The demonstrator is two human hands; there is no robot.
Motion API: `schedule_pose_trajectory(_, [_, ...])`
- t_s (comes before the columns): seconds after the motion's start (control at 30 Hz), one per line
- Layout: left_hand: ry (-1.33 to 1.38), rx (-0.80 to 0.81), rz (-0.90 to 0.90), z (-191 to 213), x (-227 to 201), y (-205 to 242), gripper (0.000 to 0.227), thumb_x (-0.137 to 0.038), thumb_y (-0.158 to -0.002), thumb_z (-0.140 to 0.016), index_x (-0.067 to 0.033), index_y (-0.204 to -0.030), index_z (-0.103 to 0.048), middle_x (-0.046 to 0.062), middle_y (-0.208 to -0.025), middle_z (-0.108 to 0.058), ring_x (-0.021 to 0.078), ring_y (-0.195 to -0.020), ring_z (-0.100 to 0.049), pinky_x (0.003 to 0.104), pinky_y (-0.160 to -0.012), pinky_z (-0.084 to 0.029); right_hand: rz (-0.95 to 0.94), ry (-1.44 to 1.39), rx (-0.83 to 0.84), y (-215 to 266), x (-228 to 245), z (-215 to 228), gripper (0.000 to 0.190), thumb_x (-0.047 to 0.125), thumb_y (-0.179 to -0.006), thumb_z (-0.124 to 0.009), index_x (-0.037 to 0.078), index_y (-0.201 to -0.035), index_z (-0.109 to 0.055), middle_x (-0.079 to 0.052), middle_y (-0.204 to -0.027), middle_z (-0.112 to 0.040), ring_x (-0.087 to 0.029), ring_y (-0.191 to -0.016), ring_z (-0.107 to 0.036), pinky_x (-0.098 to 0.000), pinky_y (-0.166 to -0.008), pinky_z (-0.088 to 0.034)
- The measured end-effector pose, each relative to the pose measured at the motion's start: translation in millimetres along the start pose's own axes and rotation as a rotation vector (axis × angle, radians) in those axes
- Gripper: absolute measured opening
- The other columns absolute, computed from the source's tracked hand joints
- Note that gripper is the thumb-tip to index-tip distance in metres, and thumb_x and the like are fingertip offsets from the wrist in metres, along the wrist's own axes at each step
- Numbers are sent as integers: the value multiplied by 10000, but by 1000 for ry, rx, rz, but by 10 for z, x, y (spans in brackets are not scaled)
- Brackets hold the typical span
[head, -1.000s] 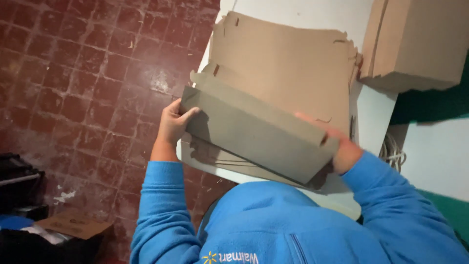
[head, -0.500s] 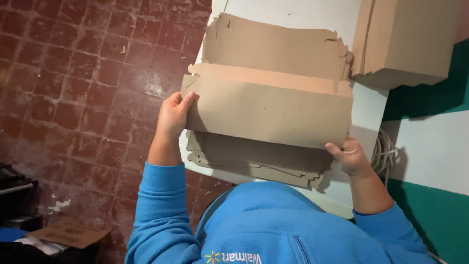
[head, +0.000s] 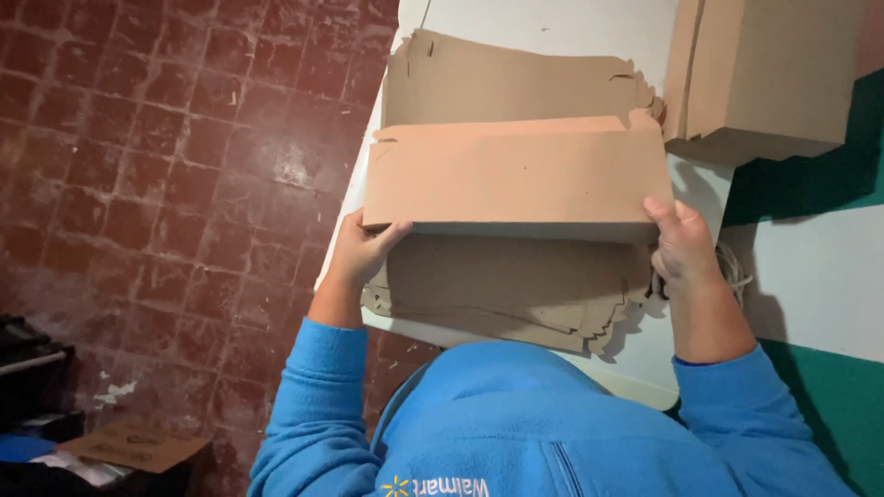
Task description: Folding and assembling cardboard shipping boxes from flat sheets.
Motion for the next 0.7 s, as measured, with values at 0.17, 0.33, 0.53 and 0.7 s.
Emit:
schedule_pose_trajectory(0.17, [-32,-198,-9,-98,-183,100,431,-187,-868,-842,40,-1189,-665,51,-1057,-764,115,-963,-708,266,-847,-567,30,122,-34,-53,-178,61,299,197,-1026,-663,-25,-1227,-656,-96,-1198,-697,-166,-1072,-652,-312,-975,-508])
schedule_pose_trajectory(0.33, [-307,-415,78,-157,-438,263,674,-230,-800,-854,-8,-1321,-488,104,-988,-739,191,-885,-717,324,-799,-576,49,221,-34,-139,-359,168,258,217,-1007,-685,8,-1159,-682,-54,-1126,-722,-116,-1016,-660,-262,-941,-516])
schedule_pose_trajectory(0.53, [-1244,-368,-471,-672,48,154,532,-209,-910,-700,-61,-1401,-558,225,-1540,-492,357,-1427,-425,502,-1196,-305,135,642,-150,-50,-134,6,303,307,-1031,-706,8,-987,-682,14,-917,-670,-75,-838,-574,-267,-765,-485])
schedule_pose_trajectory(0.7, [-1193,-118,-570,-1277,16,56,610,-327,-997,-561,-48,-1529,-460,179,-1633,-382,339,-1549,-301,542,-1279,-183,209,688,-125,-124,-122,2,286,303,-1027,-693,18,-1003,-695,34,-913,-678,-61,-845,-581,-257,-779,-488])
Point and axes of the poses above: each hand's wrist, its own y-axis away from the middle knuckle, its own z-axis out of the back of the hand, x = y × z, the point moved 7 cm from there along -y, towards the middle knuckle
